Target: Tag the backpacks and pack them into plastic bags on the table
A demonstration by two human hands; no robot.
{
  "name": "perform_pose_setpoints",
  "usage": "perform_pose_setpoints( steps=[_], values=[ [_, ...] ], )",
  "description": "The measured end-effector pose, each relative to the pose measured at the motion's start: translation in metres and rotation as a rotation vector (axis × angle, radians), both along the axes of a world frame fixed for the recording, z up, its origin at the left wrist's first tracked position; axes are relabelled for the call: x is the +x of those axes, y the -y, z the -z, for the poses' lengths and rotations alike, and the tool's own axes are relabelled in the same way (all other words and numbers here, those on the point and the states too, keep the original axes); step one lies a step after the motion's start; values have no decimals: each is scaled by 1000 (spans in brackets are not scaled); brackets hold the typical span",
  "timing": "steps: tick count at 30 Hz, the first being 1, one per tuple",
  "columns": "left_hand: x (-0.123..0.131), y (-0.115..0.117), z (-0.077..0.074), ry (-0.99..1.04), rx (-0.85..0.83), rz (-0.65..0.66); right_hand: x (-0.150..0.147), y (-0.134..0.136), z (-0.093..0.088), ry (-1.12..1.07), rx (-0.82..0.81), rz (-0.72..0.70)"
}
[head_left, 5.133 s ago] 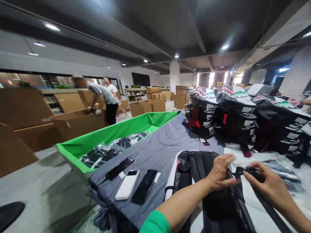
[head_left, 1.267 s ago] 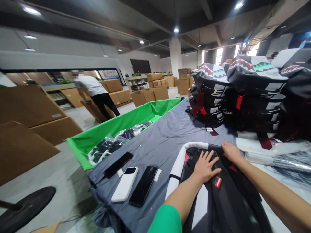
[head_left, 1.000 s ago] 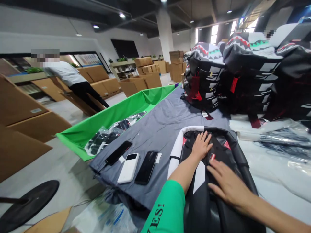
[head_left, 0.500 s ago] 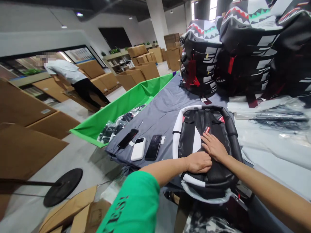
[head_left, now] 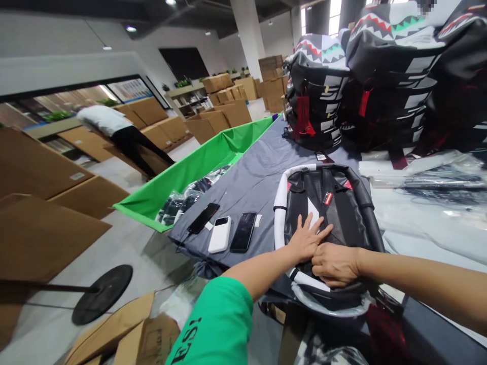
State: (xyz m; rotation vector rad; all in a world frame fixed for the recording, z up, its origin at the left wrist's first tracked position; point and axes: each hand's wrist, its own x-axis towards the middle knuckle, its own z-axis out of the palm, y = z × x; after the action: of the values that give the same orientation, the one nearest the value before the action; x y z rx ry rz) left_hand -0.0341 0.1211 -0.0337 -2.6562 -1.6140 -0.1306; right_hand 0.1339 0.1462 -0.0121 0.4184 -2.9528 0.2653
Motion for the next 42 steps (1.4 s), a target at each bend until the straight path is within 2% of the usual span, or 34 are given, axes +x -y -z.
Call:
perform_pose_setpoints(
  steps=[3,6,8,11,13,16,18,20,22,24,26,28,31,33,35,38,40,42],
  values=[
    [-1,-4,9,27,-1,-29,-5,-12,22,-31,8,11],
    [-1,-10,8,37,-32,-61,-5,-15,35,-85,42,102],
    [1,-10,6,38,-53,-102,-4,-11,33,-121,74,169],
    [10,7,5,75,-54,-133,4,-1,18,-175,123,300],
    [18,27,7,133,-43,-115,13,1,5,-215,144,455],
    [28,56,10,207,-81,-106,28,-5,0,-276,140,807],
    [29,68,6,218,-144,-119,36,-11,10,-285,112,1032],
    [28,72,-3,209,-206,-121,41,-13,27,-263,71,1172],
    [29,69,-16,190,-261,-112,40,-11,43,-245,23,1238],
    [32,63,-26,182,-263,-140,36,-9,50,-253,-28,1271],
    [38,56,-29,187,-200,-201,33,-9,47,-282,-87,1288],
    [44,49,-24,190,-136,-244,38,-12,33,-328,-160,1296],
    [47,40,-11,169,-95,-245,69,-14,2,-410,-292,1313],
    [42,33,-6,145,-84,-240,105,-8,-16,-458,-363,1329],
    [33,22,-6,115,-97,-228,144,7,-25,-468,-409,1345],
    [16,1,-11,65,-134,-210,191,44,-17,-401,-443,1307],
    [5,-11,-15,26,-146,-189,214,68,2,-375,-372,1288],
    [-2,-18,-16,-1,-148,-174,233,84,23,-423,-257,1380]
  ],
)
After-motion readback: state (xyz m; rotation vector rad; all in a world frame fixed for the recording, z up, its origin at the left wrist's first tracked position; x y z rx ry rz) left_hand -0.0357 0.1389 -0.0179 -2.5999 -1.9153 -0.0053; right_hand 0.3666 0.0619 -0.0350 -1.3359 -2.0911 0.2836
